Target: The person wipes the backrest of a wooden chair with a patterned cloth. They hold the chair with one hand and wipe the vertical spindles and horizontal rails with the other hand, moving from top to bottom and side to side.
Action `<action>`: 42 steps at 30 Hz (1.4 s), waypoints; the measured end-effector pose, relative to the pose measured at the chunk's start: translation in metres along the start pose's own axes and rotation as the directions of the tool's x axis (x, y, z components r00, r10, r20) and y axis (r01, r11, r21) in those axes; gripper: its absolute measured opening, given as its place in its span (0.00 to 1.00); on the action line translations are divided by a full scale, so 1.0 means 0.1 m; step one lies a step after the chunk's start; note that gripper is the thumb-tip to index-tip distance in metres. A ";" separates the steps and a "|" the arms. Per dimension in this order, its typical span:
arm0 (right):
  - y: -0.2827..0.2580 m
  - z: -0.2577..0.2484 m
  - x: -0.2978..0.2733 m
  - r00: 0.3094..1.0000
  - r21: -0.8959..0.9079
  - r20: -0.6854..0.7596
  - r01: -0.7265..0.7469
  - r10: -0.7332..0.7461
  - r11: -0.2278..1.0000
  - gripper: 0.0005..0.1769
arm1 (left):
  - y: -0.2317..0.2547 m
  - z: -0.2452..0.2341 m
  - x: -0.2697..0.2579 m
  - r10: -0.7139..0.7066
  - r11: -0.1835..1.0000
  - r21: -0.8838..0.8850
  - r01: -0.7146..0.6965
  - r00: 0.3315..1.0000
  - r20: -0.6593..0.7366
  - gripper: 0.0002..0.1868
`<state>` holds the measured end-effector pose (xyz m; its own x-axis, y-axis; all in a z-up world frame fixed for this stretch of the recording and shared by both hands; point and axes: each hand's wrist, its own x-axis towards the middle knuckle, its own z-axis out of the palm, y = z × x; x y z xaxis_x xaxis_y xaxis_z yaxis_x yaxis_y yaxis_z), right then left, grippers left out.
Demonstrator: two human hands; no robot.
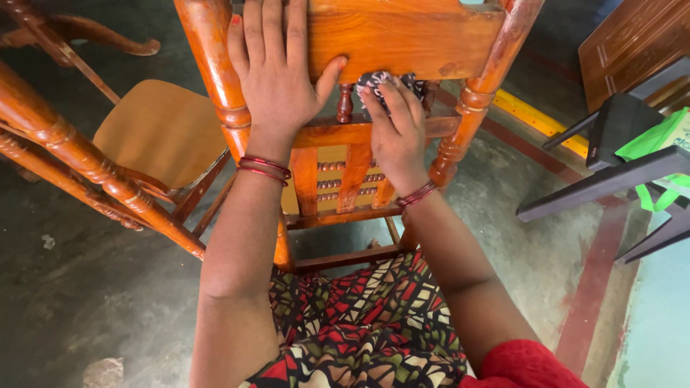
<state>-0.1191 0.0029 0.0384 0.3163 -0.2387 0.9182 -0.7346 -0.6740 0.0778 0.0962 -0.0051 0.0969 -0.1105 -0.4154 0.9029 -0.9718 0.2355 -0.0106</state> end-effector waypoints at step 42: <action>0.48 -0.25 -0.52 0.963 -0.065 0.016 -0.267 0.269 0.961 0.19 | -0.10 0.20 0.07 0.002 1.000 0.023 -0.001 1.000 -0.025 0.42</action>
<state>-0.1858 0.0002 0.0035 0.1167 -0.4222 0.8990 -0.8299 -0.5387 -0.1453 0.1010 -0.0280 0.0945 -0.1068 -0.3929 0.9133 -0.9763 0.2154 -0.0215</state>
